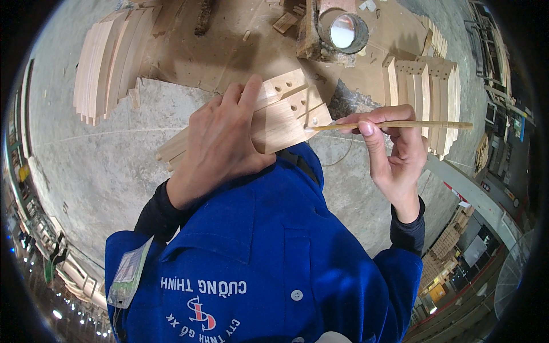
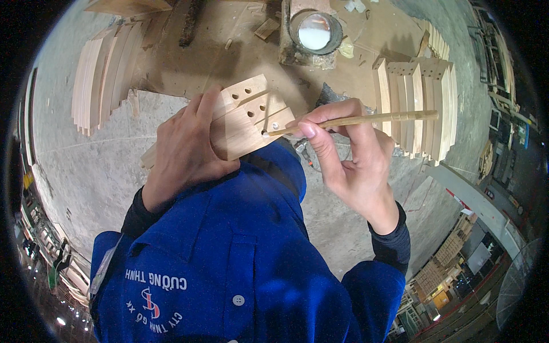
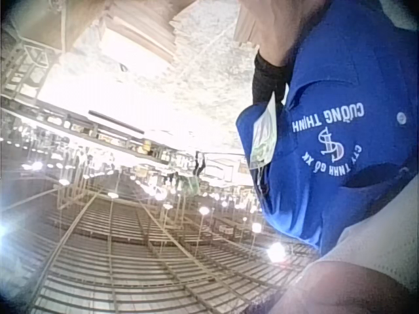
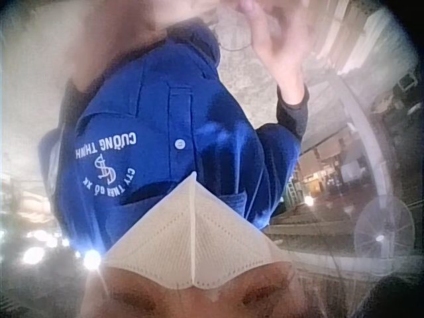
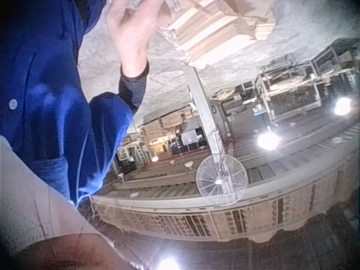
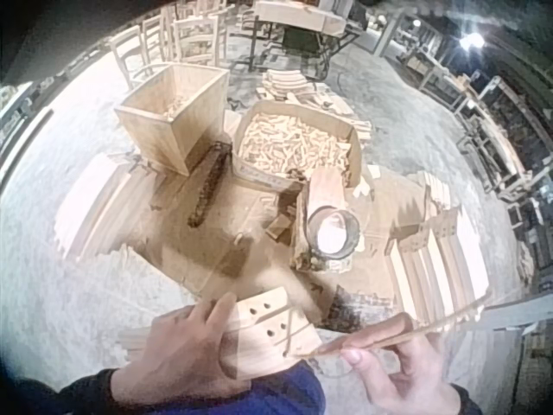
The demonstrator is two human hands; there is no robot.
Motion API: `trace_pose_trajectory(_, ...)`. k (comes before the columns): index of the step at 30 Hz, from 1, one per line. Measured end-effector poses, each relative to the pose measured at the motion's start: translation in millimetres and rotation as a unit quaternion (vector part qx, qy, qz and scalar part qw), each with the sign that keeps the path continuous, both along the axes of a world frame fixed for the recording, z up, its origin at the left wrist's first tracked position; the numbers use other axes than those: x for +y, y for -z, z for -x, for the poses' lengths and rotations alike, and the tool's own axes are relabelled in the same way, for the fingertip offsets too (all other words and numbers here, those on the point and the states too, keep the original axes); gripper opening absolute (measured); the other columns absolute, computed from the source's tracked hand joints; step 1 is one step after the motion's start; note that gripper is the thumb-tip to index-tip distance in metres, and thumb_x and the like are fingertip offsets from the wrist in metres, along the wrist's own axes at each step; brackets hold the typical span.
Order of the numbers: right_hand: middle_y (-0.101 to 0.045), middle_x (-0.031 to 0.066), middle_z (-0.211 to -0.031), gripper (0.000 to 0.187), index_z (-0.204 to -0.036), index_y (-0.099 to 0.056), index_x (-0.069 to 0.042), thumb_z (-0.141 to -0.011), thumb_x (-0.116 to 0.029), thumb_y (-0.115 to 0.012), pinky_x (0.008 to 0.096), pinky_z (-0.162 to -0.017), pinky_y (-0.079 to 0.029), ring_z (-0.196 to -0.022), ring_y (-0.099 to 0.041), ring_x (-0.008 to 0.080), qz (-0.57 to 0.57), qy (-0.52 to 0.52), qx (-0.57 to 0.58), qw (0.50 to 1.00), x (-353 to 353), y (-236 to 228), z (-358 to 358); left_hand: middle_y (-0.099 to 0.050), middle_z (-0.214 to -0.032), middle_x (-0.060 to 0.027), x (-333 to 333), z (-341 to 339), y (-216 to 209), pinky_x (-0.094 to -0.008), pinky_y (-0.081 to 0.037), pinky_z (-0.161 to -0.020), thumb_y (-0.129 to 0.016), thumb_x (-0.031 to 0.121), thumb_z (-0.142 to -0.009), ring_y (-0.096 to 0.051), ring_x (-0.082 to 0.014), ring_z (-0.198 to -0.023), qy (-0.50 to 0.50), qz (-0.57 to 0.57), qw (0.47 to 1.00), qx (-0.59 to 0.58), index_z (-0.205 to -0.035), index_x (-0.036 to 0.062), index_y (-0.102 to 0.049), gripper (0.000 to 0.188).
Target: The person repeatedly picks up small wooden parts with pre-drilled holes, applies glue from a can into the holes using a thin stick, and places the parts back into a stack. The process is repeated for multiple parts in a workshop setting.
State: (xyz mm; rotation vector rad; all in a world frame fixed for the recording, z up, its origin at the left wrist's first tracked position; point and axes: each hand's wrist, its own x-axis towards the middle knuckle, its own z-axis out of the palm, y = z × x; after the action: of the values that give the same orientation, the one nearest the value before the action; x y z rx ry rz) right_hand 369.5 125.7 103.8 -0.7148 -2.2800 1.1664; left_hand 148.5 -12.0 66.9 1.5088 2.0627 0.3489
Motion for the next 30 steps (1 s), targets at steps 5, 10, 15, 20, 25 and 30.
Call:
trace_pose_trajectory(5,-0.074,0.0105,-0.091,0.014,-0.108,-0.061,0.002,-0.099,-0.006,-0.069,0.0284,-0.072,-0.061,-0.085,-0.077,0.0192,0.010,0.019,0.004,1.000,1,1,0,-0.064,-0.120,-0.0220,0,0,1,-0.0480,-0.057,-0.089,-0.091,0.032,-0.052,-0.067,-0.0424,-0.109,0.004,-0.006,1.000,0.005,-0.147,0.0011,-0.042,0.111)
trace_pose_trajectory(10,-0.074,0.0105,-0.095,0.012,-0.107,-0.061,0.003,-0.100,-0.004,-0.068,0.0289,-0.076,-0.062,-0.086,-0.077,0.0179,0.081,0.023,0.038,0.996,4,-7,2,-0.064,-0.121,-0.0217,0,0,1,-0.0479,-0.056,-0.089,-0.091,0.032,-0.052,-0.067,-0.0422,-0.109,0.006,-0.009,1.000,0.003,-0.147,0.0012,-0.042,0.111)
trace_pose_trajectory(15,-0.073,0.0132,-0.098,0.012,-0.109,-0.059,0.003,-0.103,-0.005,-0.064,0.0305,-0.079,-0.062,-0.089,-0.076,0.0199,0.060,0.053,0.028,0.996,11,-1,10,-0.063,-0.120,-0.0216,0,-1,2,-0.0477,-0.056,-0.091,-0.091,0.032,-0.052,-0.066,-0.0420,-0.109,0.009,-0.017,1.000,0.001,-0.147,0.0010,-0.042,0.112)
trace_pose_trajectory(20,-0.074,0.0178,-0.100,0.013,-0.113,-0.054,0.002,-0.106,-0.008,-0.059,0.0318,-0.080,-0.062,-0.091,-0.075,0.0219,0.023,0.025,-0.011,0.999,13,5,17,-0.063,-0.116,-0.0204,0,-1,3,-0.0461,-0.057,-0.086,-0.093,0.033,-0.053,-0.068,-0.0408,-0.102,0.018,-0.041,0.999,0.019,-0.142,0.0031,-0.043,0.107)
trace_pose_trajectory(25,-0.072,0.0106,-0.096,0.010,-0.107,-0.062,0.003,-0.101,-0.004,-0.066,0.0301,-0.077,-0.062,-0.087,-0.077,0.0181,0.029,0.033,0.012,0.999,15,12,21,-0.063,-0.113,-0.0201,-1,-2,6,-0.0456,-0.058,-0.084,-0.093,0.034,-0.053,-0.069,-0.0408,-0.099,0.018,-0.065,0.997,0.023,-0.141,0.0043,-0.044,0.105)
trace_pose_trajectory(30,-0.071,0.0101,-0.096,0.011,-0.107,-0.062,0.003,-0.101,-0.005,-0.066,0.0299,-0.076,-0.062,-0.087,-0.077,0.0178,0.032,0.031,-0.008,0.999,16,9,21,-0.064,-0.113,-0.0203,0,-1,6,-0.0451,-0.058,-0.084,-0.093,0.034,-0.053,-0.069,-0.0406,-0.099,0.016,-0.057,0.998,0.021,-0.141,0.0046,-0.045,0.104)
